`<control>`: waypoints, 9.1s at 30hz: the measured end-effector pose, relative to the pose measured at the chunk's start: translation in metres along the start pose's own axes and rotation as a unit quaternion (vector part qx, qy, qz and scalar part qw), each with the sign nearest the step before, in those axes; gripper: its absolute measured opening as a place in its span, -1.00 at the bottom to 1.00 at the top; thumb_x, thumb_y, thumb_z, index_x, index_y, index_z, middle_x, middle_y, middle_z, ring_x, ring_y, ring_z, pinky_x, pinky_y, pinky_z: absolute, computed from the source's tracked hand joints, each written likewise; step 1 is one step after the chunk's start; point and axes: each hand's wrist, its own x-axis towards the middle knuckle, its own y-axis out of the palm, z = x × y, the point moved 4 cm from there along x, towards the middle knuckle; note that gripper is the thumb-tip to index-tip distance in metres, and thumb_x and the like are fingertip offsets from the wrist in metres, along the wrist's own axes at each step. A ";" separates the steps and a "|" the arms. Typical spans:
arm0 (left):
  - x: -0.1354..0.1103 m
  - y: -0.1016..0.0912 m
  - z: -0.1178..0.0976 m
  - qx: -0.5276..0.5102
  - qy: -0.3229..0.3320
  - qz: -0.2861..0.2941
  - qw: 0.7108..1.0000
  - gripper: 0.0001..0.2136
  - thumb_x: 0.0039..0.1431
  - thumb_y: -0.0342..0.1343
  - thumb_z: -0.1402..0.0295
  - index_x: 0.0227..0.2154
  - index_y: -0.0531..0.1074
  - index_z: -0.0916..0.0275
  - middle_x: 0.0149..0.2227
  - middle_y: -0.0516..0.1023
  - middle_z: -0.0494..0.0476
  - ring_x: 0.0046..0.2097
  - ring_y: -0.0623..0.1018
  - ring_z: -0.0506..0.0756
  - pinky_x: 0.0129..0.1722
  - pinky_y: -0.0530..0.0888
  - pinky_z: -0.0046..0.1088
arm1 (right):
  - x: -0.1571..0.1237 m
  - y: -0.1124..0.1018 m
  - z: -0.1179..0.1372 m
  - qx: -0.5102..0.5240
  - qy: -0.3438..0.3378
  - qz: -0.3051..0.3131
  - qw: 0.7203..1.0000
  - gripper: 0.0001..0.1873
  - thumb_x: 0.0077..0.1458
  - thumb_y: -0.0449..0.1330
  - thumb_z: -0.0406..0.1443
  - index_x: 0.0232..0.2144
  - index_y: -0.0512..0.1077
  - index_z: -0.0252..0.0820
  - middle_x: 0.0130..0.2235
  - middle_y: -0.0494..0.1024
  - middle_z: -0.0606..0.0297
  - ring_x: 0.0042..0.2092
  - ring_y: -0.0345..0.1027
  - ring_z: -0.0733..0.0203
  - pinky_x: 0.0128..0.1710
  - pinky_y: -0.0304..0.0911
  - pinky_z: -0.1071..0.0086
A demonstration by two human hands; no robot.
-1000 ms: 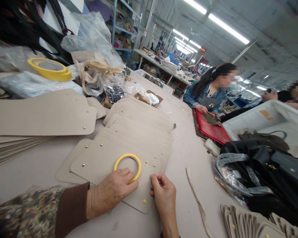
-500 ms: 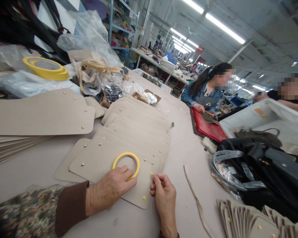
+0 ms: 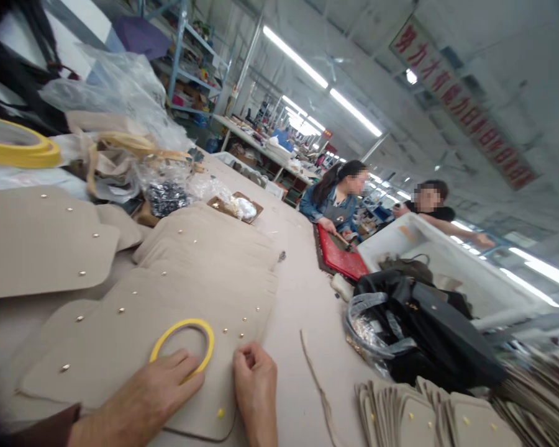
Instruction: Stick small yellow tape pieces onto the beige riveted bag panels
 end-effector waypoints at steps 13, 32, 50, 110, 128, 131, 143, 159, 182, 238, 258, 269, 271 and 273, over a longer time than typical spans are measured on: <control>-0.003 0.019 0.009 -0.002 -0.031 0.013 0.999 -0.66 0.00 -0.05 0.75 -0.28 0.43 0.22 -0.24 0.49 0.13 -0.23 0.42 0.15 -0.21 0.34 -0.36 | -0.005 -0.014 0.003 -0.049 -0.022 -0.101 0.993 -0.64 0.01 0.19 -0.19 -0.13 0.48 -0.22 -0.47 0.52 0.32 -0.39 0.44 0.14 -0.35 0.28 0.40; -0.023 -0.148 0.044 -0.049 -0.020 -0.278 0.959 -0.88 0.34 -0.04 0.49 -0.17 0.38 0.26 -0.19 0.50 0.12 -0.14 0.49 0.06 -0.06 0.43 -0.40 | -0.047 -0.019 0.009 0.369 0.062 0.107 0.921 -0.59 -0.11 0.36 0.01 -0.40 0.39 -0.15 -0.47 0.52 0.35 -0.46 0.34 0.26 -0.47 0.25 0.47; -0.030 -0.092 0.003 -0.196 -0.015 -0.183 0.963 -0.64 0.34 -0.07 0.48 0.17 0.21 0.23 -0.06 0.54 0.18 -0.08 0.56 0.07 -0.04 0.50 -0.39 | -0.084 -0.012 0.107 -0.003 -0.453 -0.067 0.889 -0.75 0.15 0.15 -0.45 -0.13 0.49 -0.16 -0.27 0.61 0.20 -0.26 0.51 0.24 -0.26 0.45 0.45; -0.025 -0.031 -0.012 -0.021 -0.077 0.143 0.986 -0.82 0.10 -0.03 0.61 -0.28 0.26 0.20 -0.30 0.41 0.14 -0.28 0.40 0.22 -0.30 0.46 -0.17 | -0.035 0.013 0.009 -0.053 0.011 0.089 0.995 -0.66 0.05 0.13 -0.02 -0.46 0.45 -0.17 -0.63 0.40 0.38 -0.59 0.28 0.28 -0.60 0.27 0.45; -0.023 -0.042 -0.014 -0.127 -0.091 0.210 0.965 -0.60 -0.12 -0.06 0.73 -0.20 0.21 0.25 -0.16 0.43 0.21 -0.20 0.48 0.17 -0.23 0.48 -0.32 | -0.042 0.007 0.018 -0.111 -0.168 0.009 0.980 -0.72 0.15 0.12 -0.16 -0.41 0.56 -0.18 -0.37 0.60 0.19 -0.33 0.46 0.13 -0.24 0.29 0.32; -0.018 -0.055 -0.011 -0.152 -0.057 0.183 0.970 -0.60 -0.12 -0.09 0.74 -0.20 0.21 0.22 -0.17 0.43 0.15 -0.20 0.47 0.13 -0.23 0.45 -0.39 | -0.040 0.004 0.021 -0.127 -0.129 0.064 0.981 -0.74 0.13 0.14 -0.19 -0.44 0.57 -0.18 -0.39 0.60 0.23 -0.33 0.44 0.14 -0.26 0.24 0.36; 0.001 -0.053 0.009 -0.209 -0.001 0.128 0.969 -0.62 0.04 0.16 0.62 -0.09 0.25 0.23 -0.13 0.41 0.12 -0.14 0.44 0.11 -0.17 0.40 -0.42 | -0.047 -0.012 0.023 0.006 -0.087 0.097 0.992 -0.67 0.13 0.17 -0.10 -0.40 0.56 -0.24 -0.50 0.49 0.32 -0.45 0.28 0.27 -0.45 0.16 0.46; -0.010 -0.050 0.003 -0.189 0.020 -0.026 0.981 -0.60 0.36 -0.09 0.44 0.22 0.05 0.29 -0.15 0.58 0.19 -0.17 0.59 0.11 -0.24 0.52 -0.40 | -0.066 -0.005 0.055 0.060 -0.295 0.022 0.953 -0.80 0.15 0.17 -0.38 -0.17 0.49 -0.13 -0.25 0.59 0.23 -0.25 0.48 0.22 -0.24 0.39 0.42; -0.005 -0.042 0.004 -0.101 -0.035 0.064 0.992 -0.91 0.26 -0.05 0.53 -0.32 0.29 0.22 -0.35 0.47 0.05 -0.36 0.46 0.09 -0.41 0.31 -0.40 | -0.067 0.005 0.061 -0.015 -0.342 -0.063 0.938 -0.87 0.06 0.17 -0.43 -0.35 0.50 -0.16 -0.45 0.59 0.33 -0.47 0.47 0.32 -0.40 0.40 0.54; -0.007 -0.018 0.005 0.022 -0.011 0.022 0.999 -0.90 0.31 -0.04 0.46 -0.35 0.30 0.25 -0.33 0.39 0.13 -0.29 0.39 0.18 -0.47 0.38 -0.28 | -0.011 0.016 0.046 -0.332 -0.103 0.051 0.936 -0.88 0.08 0.12 -0.31 -0.44 0.45 -0.12 -0.47 0.61 0.26 -0.39 0.49 0.08 -0.39 0.20 0.35; -0.007 -0.018 0.006 0.017 -0.018 0.051 0.998 -0.93 0.30 -0.03 0.47 -0.30 0.33 0.25 -0.29 0.42 0.15 -0.26 0.42 0.20 -0.40 0.44 -0.27 | -0.024 0.014 0.024 -0.182 -0.135 0.000 0.974 -0.69 0.13 0.10 -0.10 -0.42 0.54 -0.14 -0.38 0.61 0.24 -0.35 0.47 0.14 -0.28 0.28 0.36; -0.006 -0.046 0.014 -0.094 -0.006 -0.031 0.995 -0.81 0.30 -0.09 0.51 -0.19 0.41 0.23 -0.36 0.44 0.09 -0.30 0.45 0.10 -0.30 0.44 -0.39 | -0.047 0.002 0.040 -0.118 -0.185 0.155 0.963 -0.83 0.15 0.17 -0.26 -0.37 0.58 -0.12 -0.40 0.59 0.32 -0.36 0.46 0.23 -0.34 0.31 0.45; -0.008 -0.048 0.014 -0.151 -0.003 -0.063 0.986 -0.74 0.33 -0.11 0.50 0.01 0.35 0.23 -0.28 0.51 0.09 -0.25 0.49 0.08 -0.24 0.47 -0.41 | -0.052 -0.006 0.043 -0.055 -0.193 0.085 0.976 -0.80 0.17 0.16 -0.26 -0.24 0.57 -0.16 -0.32 0.63 0.25 -0.32 0.49 0.21 -0.32 0.36 0.44; -0.009 -0.048 0.012 -0.184 0.003 -0.091 0.979 -0.64 0.34 -0.10 0.48 0.18 0.19 0.23 -0.15 0.54 0.13 -0.15 0.53 0.08 -0.14 0.49 -0.40 | -0.057 -0.010 0.048 -0.016 -0.237 0.012 0.971 -0.78 0.20 0.14 -0.28 -0.15 0.53 -0.20 -0.25 0.63 0.20 -0.28 0.50 0.21 -0.28 0.38 0.43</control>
